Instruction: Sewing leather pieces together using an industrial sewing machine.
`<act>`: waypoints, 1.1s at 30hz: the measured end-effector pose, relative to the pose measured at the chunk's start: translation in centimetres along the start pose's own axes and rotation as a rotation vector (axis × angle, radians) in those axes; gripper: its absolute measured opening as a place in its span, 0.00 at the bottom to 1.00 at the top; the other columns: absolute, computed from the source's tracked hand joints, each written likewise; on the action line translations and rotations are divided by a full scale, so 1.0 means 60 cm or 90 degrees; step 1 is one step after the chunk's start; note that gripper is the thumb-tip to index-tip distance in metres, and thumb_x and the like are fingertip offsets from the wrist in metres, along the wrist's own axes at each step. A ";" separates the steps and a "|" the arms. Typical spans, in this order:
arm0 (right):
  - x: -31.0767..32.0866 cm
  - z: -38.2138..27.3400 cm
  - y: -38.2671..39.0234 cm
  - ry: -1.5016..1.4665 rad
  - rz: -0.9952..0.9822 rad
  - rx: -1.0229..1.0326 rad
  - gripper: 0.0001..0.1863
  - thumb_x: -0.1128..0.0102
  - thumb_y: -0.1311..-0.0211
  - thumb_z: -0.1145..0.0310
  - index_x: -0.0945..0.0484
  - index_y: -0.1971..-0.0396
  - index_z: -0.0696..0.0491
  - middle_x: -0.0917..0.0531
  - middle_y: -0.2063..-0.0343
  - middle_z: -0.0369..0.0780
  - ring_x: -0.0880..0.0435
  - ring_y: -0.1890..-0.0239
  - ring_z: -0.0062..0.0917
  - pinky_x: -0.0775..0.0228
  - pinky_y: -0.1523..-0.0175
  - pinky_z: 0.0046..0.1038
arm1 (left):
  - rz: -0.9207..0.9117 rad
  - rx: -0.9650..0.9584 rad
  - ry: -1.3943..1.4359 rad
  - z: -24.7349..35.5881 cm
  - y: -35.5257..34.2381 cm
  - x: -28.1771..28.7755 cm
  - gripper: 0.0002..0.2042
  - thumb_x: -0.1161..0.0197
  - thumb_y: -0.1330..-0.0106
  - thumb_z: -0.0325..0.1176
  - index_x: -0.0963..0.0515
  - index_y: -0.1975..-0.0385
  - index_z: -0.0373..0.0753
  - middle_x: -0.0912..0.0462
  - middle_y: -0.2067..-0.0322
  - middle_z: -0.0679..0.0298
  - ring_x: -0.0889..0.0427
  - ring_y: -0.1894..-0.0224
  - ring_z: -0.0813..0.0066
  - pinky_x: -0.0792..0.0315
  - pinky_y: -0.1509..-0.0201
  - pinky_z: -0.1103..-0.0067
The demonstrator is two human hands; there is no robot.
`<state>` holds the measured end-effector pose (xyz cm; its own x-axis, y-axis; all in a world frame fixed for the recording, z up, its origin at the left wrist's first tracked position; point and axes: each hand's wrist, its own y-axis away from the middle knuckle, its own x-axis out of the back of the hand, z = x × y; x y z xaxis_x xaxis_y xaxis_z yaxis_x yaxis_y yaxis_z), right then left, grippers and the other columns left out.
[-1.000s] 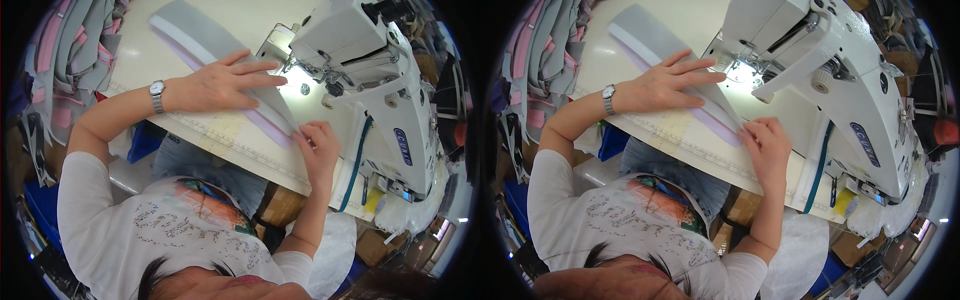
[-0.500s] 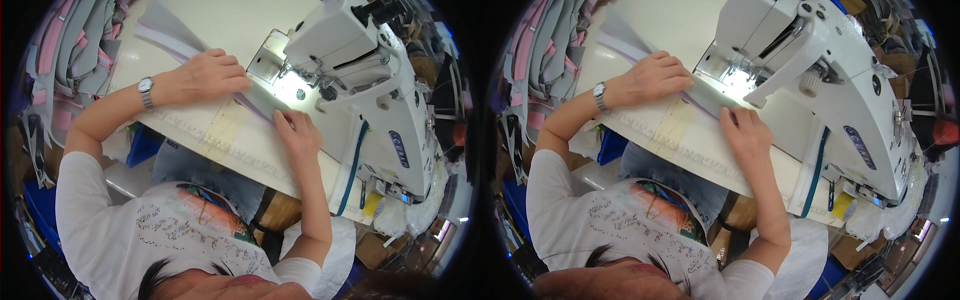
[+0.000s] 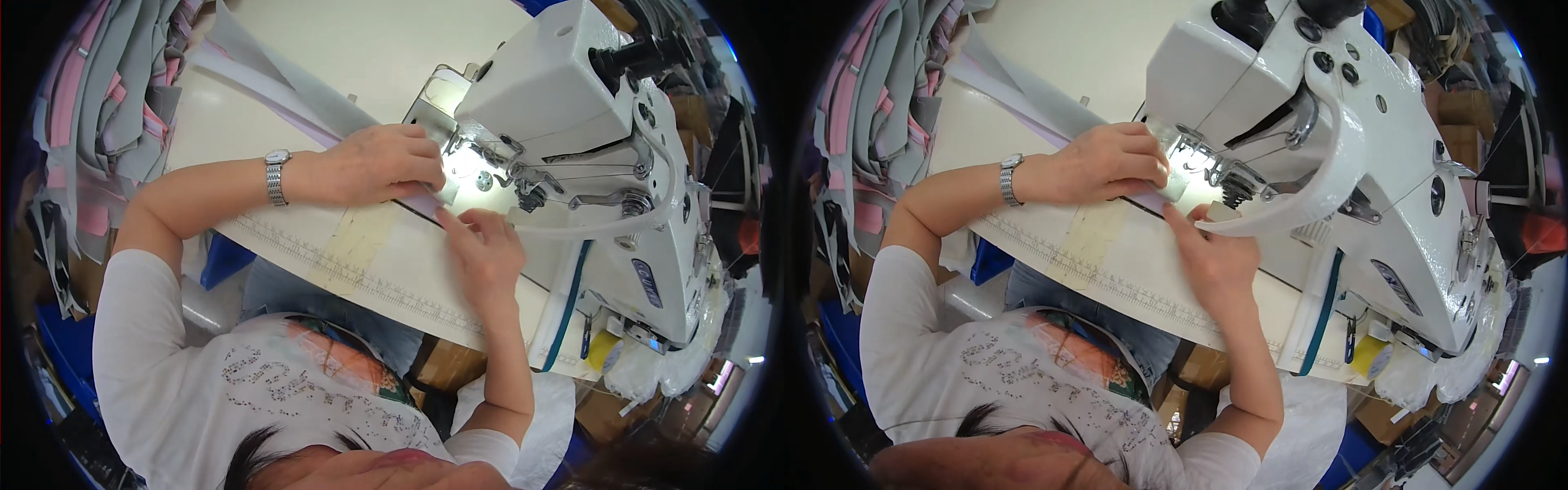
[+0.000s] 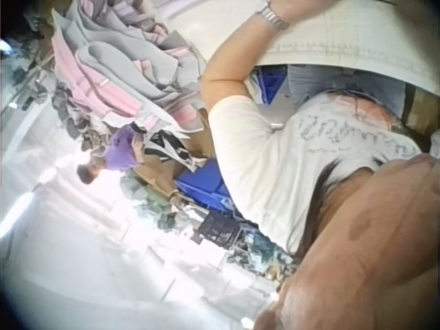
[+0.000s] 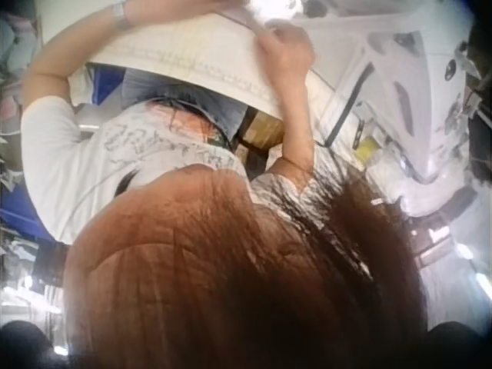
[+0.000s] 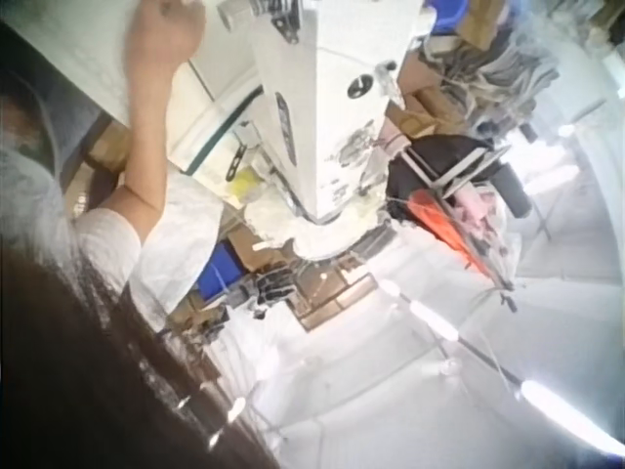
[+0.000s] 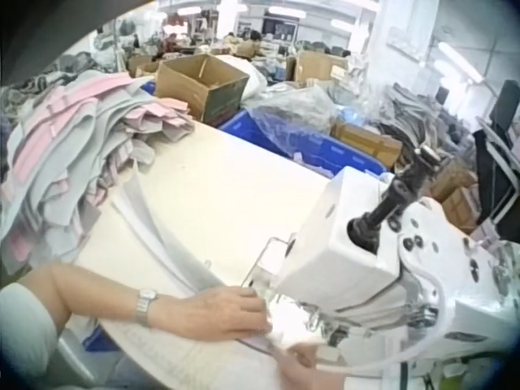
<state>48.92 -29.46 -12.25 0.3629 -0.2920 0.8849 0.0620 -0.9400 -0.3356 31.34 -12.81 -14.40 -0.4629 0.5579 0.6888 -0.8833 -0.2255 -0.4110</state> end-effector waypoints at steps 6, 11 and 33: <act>-0.018 -0.004 0.002 0.135 -0.013 0.051 0.16 0.34 0.56 0.72 0.15 0.64 0.40 0.26 0.70 0.31 0.25 0.70 0.24 0.32 0.70 0.27 | -0.004 -0.095 -0.034 -0.002 0.001 0.007 0.05 0.34 0.45 0.29 0.19 0.69 0.42 0.18 0.59 0.69 0.22 0.55 0.69 0.28 0.52 0.72; -0.020 -0.003 0.005 0.157 -0.020 0.045 0.13 0.33 0.56 0.70 0.15 0.66 0.40 0.26 0.69 0.31 0.24 0.69 0.24 0.32 0.72 0.28 | -0.055 -0.144 -0.067 -0.005 0.008 0.008 0.06 0.34 0.45 0.31 0.18 0.68 0.43 0.18 0.54 0.72 0.22 0.51 0.71 0.31 0.49 0.72; -0.030 0.007 -0.001 0.123 0.038 -0.079 0.23 0.38 0.52 0.79 0.15 0.56 0.38 0.26 0.71 0.32 0.23 0.77 0.23 0.31 0.73 0.26 | -0.058 -0.077 -0.093 0.002 0.008 -0.001 0.08 0.38 0.44 0.30 0.19 0.64 0.44 0.18 0.55 0.74 0.22 0.53 0.76 0.31 0.51 0.76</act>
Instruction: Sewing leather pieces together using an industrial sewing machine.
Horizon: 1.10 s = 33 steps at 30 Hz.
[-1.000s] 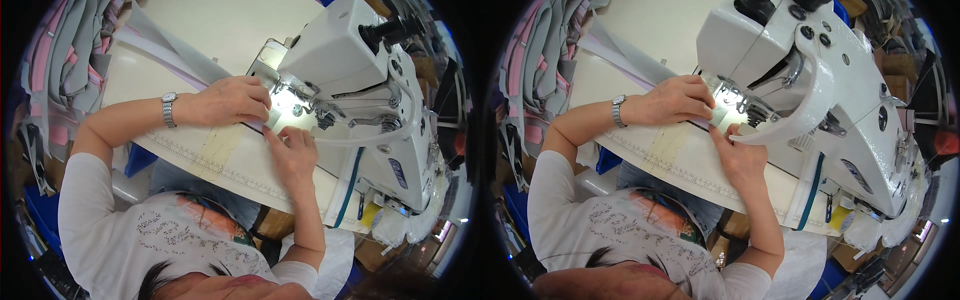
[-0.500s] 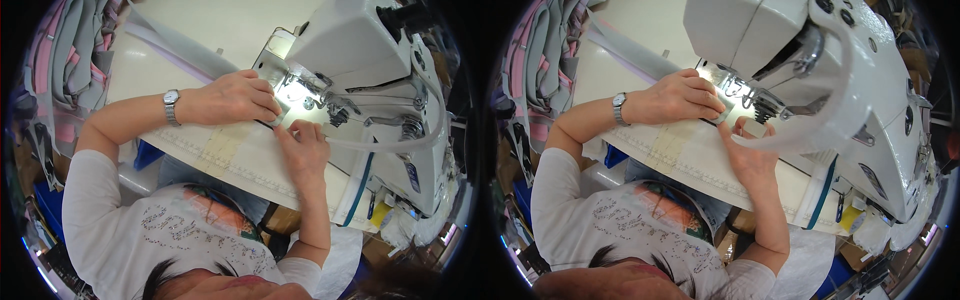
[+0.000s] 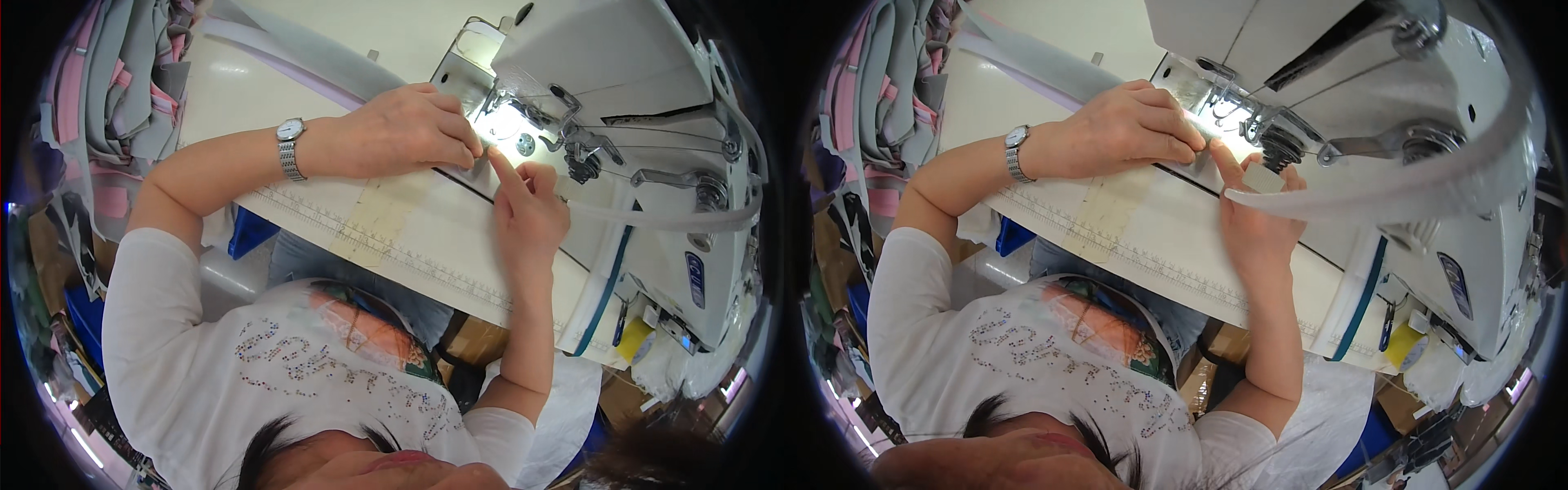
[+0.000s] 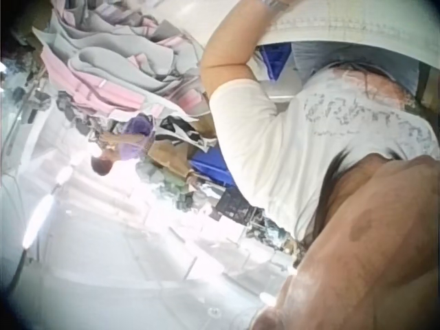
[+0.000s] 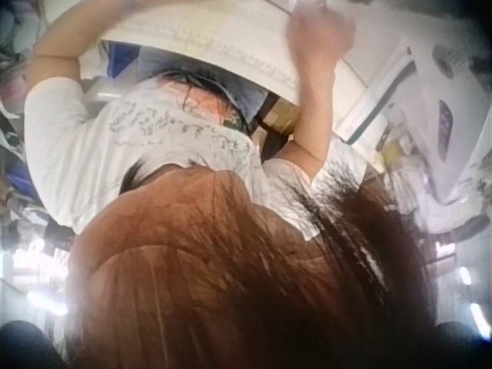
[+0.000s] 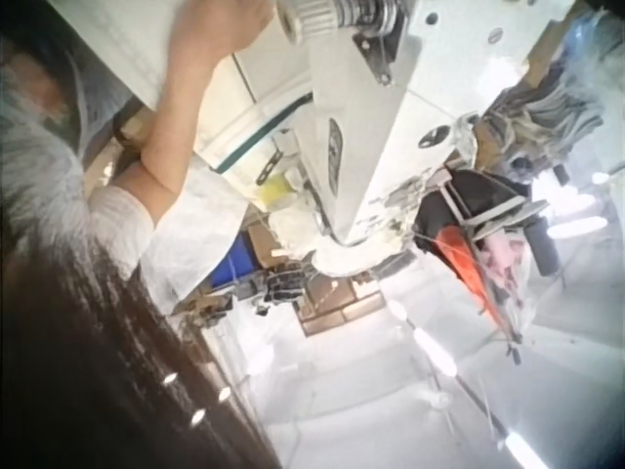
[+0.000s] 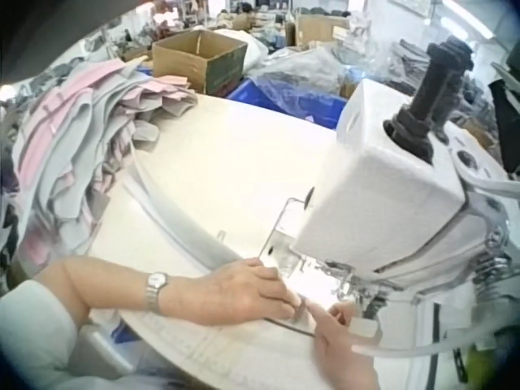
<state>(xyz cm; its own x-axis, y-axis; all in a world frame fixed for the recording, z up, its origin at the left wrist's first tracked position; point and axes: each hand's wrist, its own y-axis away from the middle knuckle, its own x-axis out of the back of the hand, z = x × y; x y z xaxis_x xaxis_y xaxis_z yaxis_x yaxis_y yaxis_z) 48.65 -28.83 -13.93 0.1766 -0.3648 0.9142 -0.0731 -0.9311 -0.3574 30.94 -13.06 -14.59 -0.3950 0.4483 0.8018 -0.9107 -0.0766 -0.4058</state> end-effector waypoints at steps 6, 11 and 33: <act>-0.005 0.003 -0.002 0.117 0.006 0.016 0.25 0.36 0.52 0.76 0.16 0.55 0.32 0.29 0.73 0.31 0.25 0.78 0.24 0.32 0.75 0.29 | -0.012 -0.059 -0.077 0.002 0.000 0.004 0.10 0.37 0.44 0.30 0.20 0.62 0.45 0.19 0.53 0.72 0.23 0.50 0.73 0.30 0.51 0.74; -0.003 0.003 -0.004 0.162 -0.022 0.021 0.25 0.36 0.51 0.74 0.17 0.53 0.29 0.30 0.75 0.31 0.26 0.80 0.25 0.32 0.76 0.30 | -0.026 -0.082 -0.098 0.000 0.000 0.008 0.11 0.38 0.44 0.30 0.21 0.60 0.44 0.21 0.51 0.70 0.23 0.49 0.72 0.30 0.50 0.74; -0.024 0.022 -0.026 0.080 -0.066 -0.010 0.25 0.38 0.46 0.72 0.19 0.48 0.34 0.19 0.70 0.30 0.19 0.74 0.24 0.29 0.66 0.33 | -0.003 -0.064 -0.073 -0.036 -0.016 0.022 0.06 0.41 0.37 0.35 0.22 0.64 0.44 0.22 0.54 0.70 0.26 0.50 0.73 0.32 0.47 0.75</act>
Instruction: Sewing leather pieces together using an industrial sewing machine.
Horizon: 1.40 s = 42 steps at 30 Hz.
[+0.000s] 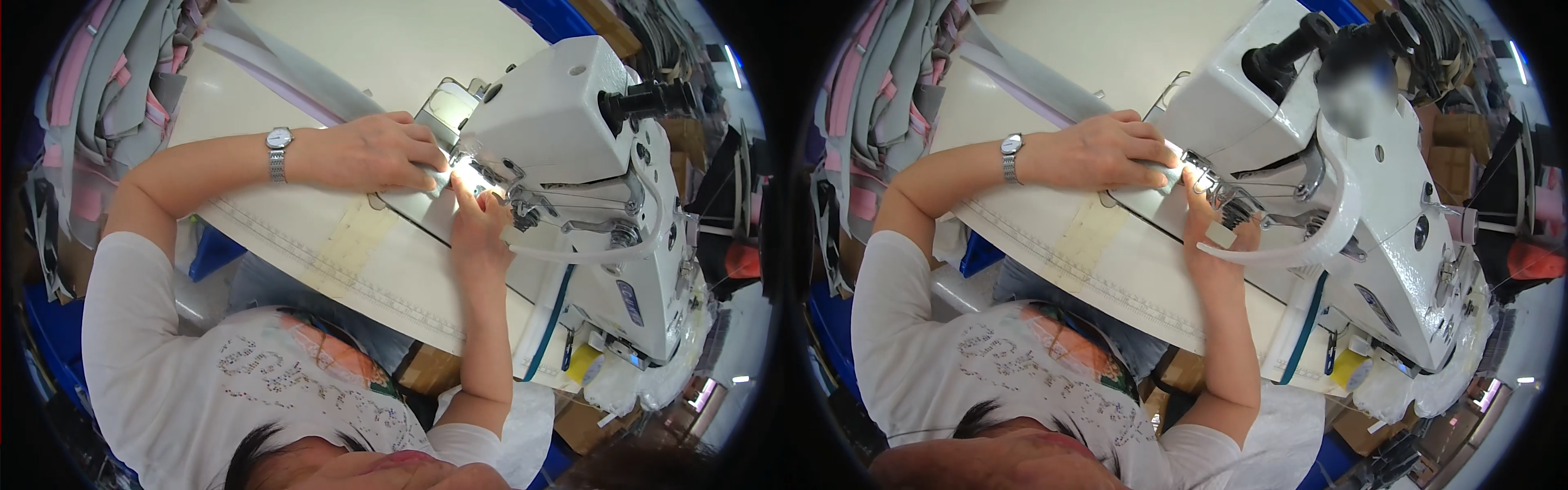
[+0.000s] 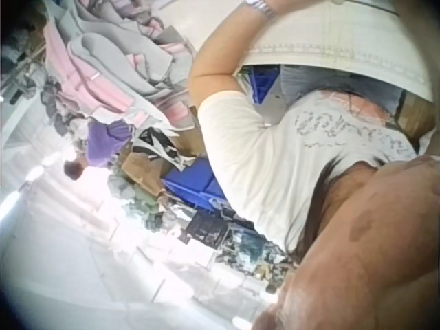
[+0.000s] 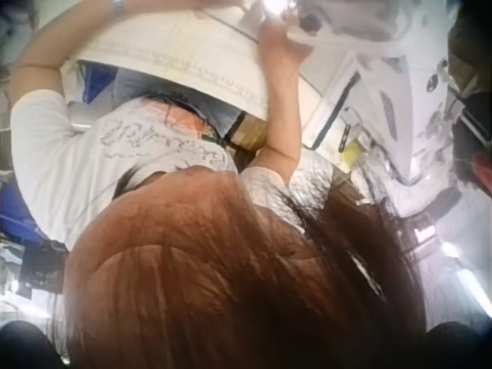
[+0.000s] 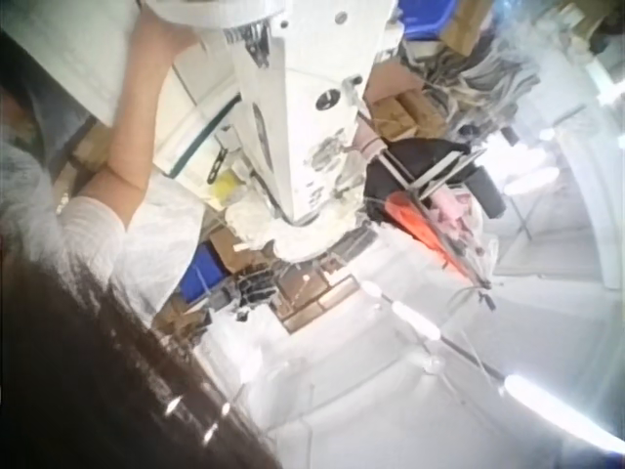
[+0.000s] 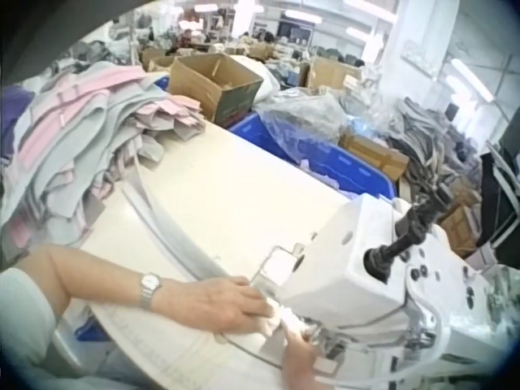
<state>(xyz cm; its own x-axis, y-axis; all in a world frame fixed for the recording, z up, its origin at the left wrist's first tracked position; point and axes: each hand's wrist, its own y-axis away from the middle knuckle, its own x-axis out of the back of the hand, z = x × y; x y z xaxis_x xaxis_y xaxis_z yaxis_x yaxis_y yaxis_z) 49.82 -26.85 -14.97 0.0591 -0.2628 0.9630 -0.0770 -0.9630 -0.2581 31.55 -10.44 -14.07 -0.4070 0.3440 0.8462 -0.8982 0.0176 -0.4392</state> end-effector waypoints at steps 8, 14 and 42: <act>0.012 -0.008 0.009 0.041 -0.035 0.066 0.20 0.37 0.43 0.70 0.17 0.53 0.29 0.31 0.72 0.31 0.29 0.64 0.26 0.30 0.66 0.28 | -0.037 -0.034 0.004 -0.011 0.002 0.013 0.08 0.39 0.39 0.34 0.23 0.61 0.46 0.24 0.55 0.70 0.25 0.52 0.74 0.31 0.51 0.75; 0.001 -0.003 -0.015 -0.022 0.014 0.014 0.20 0.38 0.44 0.73 0.16 0.54 0.32 0.31 0.81 0.34 0.26 0.76 0.29 0.32 0.69 0.32 | -0.006 -0.026 0.009 -0.030 -0.011 0.015 0.06 0.38 0.40 0.32 0.21 0.64 0.42 0.21 0.55 0.67 0.25 0.48 0.71 0.31 0.46 0.73; 0.027 0.006 -0.002 -0.121 0.050 0.000 0.10 0.39 0.40 0.68 0.15 0.59 0.44 0.21 0.73 0.38 0.22 0.70 0.33 0.28 0.57 0.34 | 0.026 0.379 -0.259 0.141 0.007 0.007 0.14 0.46 0.38 0.28 0.29 0.52 0.36 0.23 0.55 0.56 0.20 0.54 0.58 0.23 0.57 0.68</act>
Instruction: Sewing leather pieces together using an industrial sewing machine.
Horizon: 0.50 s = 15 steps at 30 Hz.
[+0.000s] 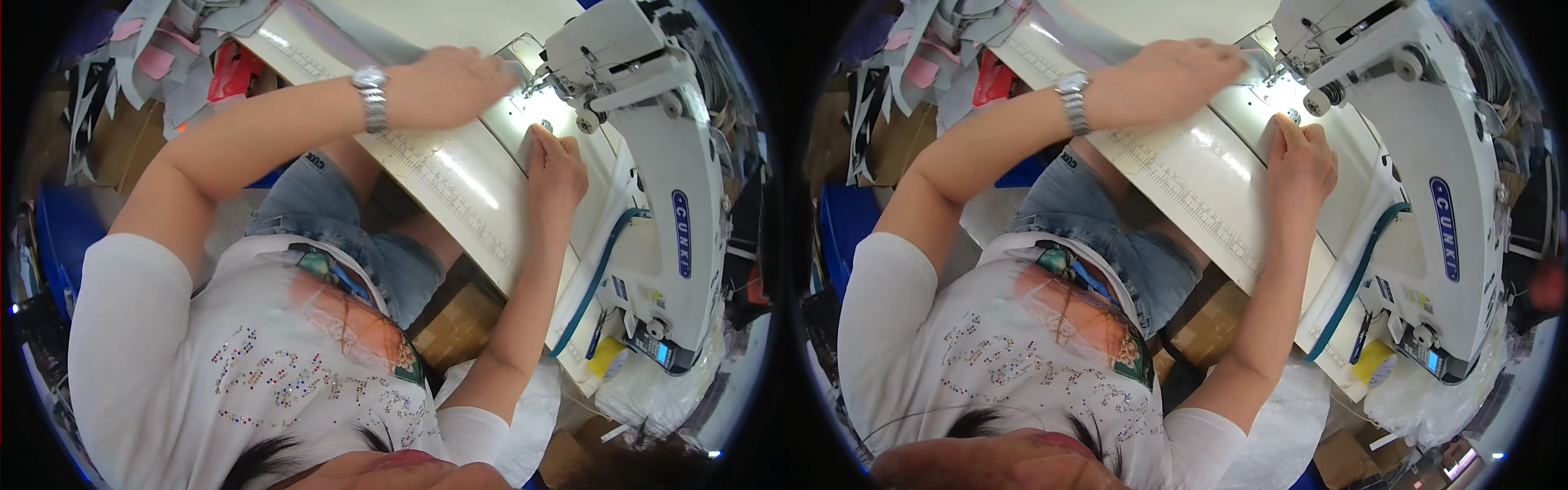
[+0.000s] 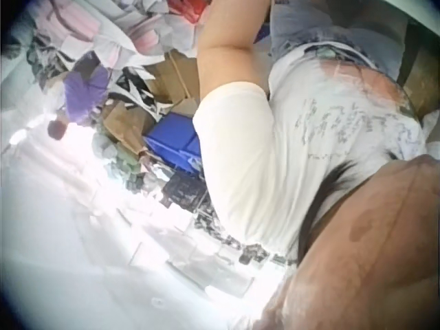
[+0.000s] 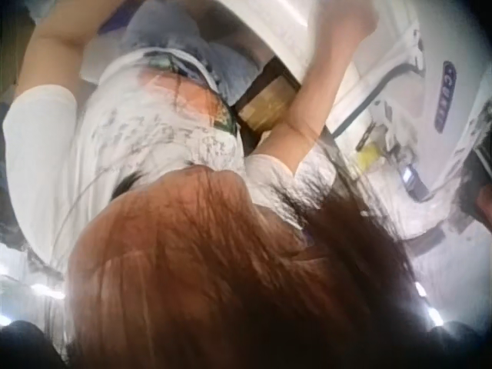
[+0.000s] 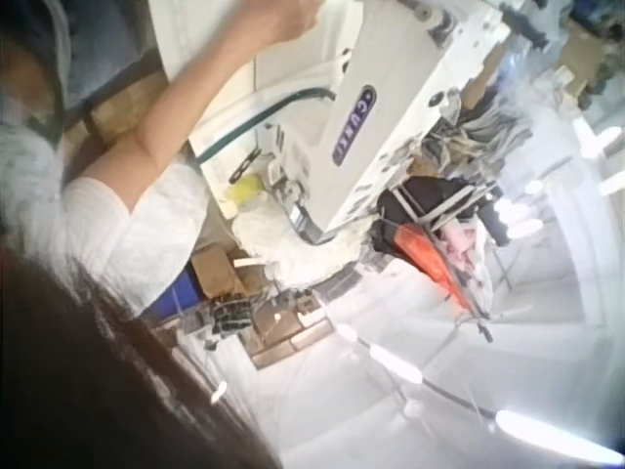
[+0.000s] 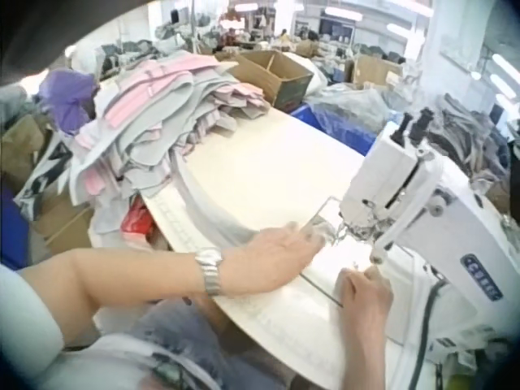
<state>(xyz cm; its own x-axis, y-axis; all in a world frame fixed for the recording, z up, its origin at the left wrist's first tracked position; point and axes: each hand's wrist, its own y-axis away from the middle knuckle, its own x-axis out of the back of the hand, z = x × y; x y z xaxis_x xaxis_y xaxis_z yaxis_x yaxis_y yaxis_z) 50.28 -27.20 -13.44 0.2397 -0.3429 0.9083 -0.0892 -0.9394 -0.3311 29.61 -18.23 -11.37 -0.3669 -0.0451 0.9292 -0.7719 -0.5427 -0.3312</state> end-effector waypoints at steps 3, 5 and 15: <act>-0.012 0.005 0.010 -0.055 0.054 0.033 0.10 0.36 0.43 0.69 0.15 0.60 0.46 0.19 0.69 0.37 0.20 0.67 0.32 0.27 0.58 0.34 | -0.101 0.052 -0.079 -0.012 0.038 0.063 0.16 0.44 0.38 0.30 0.29 0.50 0.38 0.21 0.58 0.54 0.18 0.59 0.57 0.24 0.57 0.65; -0.012 -0.013 0.010 -0.110 0.090 0.071 0.10 0.35 0.44 0.69 0.15 0.60 0.46 0.18 0.66 0.37 0.19 0.65 0.32 0.26 0.58 0.33 | -0.198 0.105 -0.122 -0.025 0.065 0.101 0.17 0.43 0.38 0.31 0.29 0.48 0.40 0.19 0.60 0.54 0.17 0.61 0.56 0.25 0.57 0.65; -0.039 -0.113 0.006 -0.020 0.127 0.282 0.20 0.31 0.53 0.66 0.20 0.57 0.46 0.20 0.59 0.38 0.19 0.63 0.30 0.25 0.62 0.32 | -0.343 0.227 0.357 -0.074 0.097 0.126 0.27 0.42 0.43 0.36 0.35 0.42 0.39 0.20 0.61 0.46 0.18 0.65 0.58 0.24 0.56 0.71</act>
<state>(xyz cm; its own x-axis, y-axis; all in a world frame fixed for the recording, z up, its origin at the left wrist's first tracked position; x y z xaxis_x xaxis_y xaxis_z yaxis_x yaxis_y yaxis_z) 43.15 -26.71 -13.95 0.2902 -0.5100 0.8098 0.2824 -0.7629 -0.5816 20.04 -18.02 -6.98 -0.2718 0.6653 0.6953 -0.7394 -0.6068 0.2916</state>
